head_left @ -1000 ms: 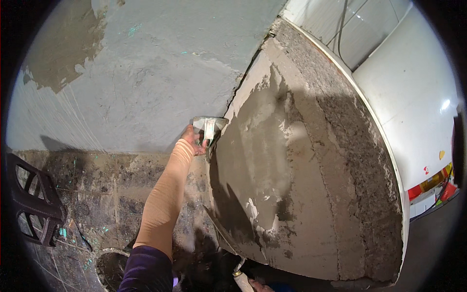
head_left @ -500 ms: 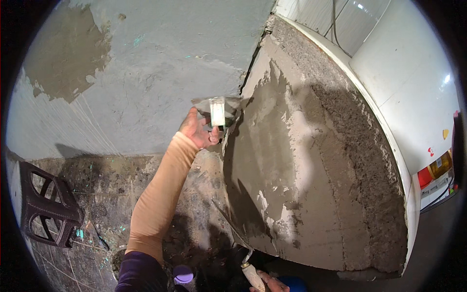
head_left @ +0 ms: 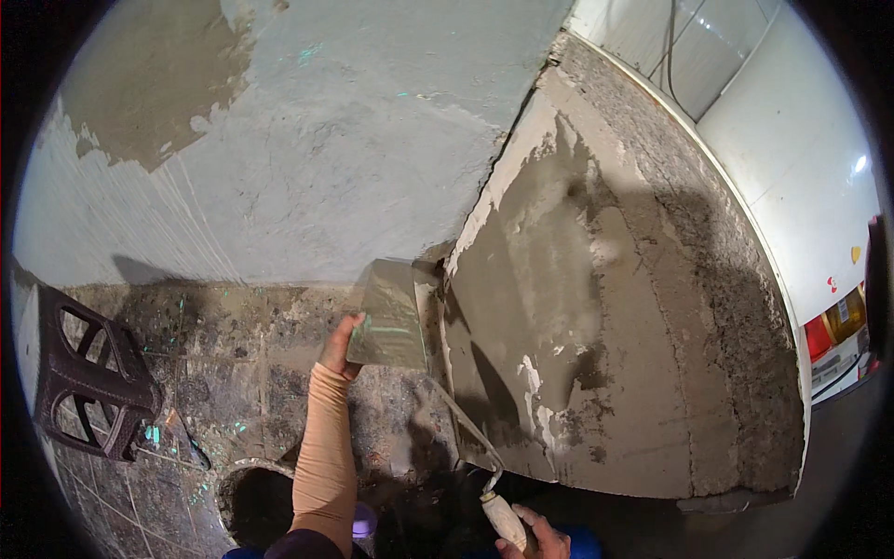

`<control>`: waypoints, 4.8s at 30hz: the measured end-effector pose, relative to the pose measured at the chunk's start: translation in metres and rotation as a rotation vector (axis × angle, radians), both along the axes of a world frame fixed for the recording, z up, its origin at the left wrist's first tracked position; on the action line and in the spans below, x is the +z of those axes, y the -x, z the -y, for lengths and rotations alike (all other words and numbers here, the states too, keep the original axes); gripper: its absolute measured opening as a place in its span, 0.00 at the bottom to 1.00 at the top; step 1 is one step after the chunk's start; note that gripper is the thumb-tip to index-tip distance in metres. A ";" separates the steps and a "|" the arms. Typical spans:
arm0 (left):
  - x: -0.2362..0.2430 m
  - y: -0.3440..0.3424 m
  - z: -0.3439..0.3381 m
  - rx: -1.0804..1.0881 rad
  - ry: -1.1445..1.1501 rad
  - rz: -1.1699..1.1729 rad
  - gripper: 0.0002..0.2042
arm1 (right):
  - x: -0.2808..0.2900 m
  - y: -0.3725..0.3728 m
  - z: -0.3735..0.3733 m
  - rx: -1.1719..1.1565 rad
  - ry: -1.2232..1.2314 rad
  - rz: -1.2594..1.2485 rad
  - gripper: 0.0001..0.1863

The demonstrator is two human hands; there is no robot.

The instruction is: Applying and smoothing plaster or cement mixture onto a wall surface using a trowel.

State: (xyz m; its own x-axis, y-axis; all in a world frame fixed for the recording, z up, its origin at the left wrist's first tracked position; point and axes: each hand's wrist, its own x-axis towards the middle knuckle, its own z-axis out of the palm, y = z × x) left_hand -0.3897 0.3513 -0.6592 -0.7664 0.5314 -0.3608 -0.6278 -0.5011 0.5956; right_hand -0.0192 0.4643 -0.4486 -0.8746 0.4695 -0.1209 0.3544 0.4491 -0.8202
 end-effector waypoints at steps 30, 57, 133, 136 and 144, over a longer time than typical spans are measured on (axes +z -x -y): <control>-0.046 -0.003 0.096 0.238 0.296 0.115 0.17 | -0.164 0.301 -0.044 0.378 -0.897 0.520 0.17; -0.013 -0.013 0.131 0.433 0.080 0.106 0.18 | -0.008 0.446 -0.053 0.702 -1.491 0.670 0.19; 0.003 -0.018 0.125 0.231 0.345 -0.216 0.35 | -0.005 0.449 -0.066 0.858 -1.605 0.709 0.22; 0.003 -0.016 0.116 0.164 0.316 -0.211 0.36 | 0.026 0.436 -0.054 0.944 -1.661 0.580 0.24; 0.000 -0.015 0.112 0.151 0.364 -0.214 0.36 | 0.029 0.442 -0.044 0.954 -1.595 0.652 0.23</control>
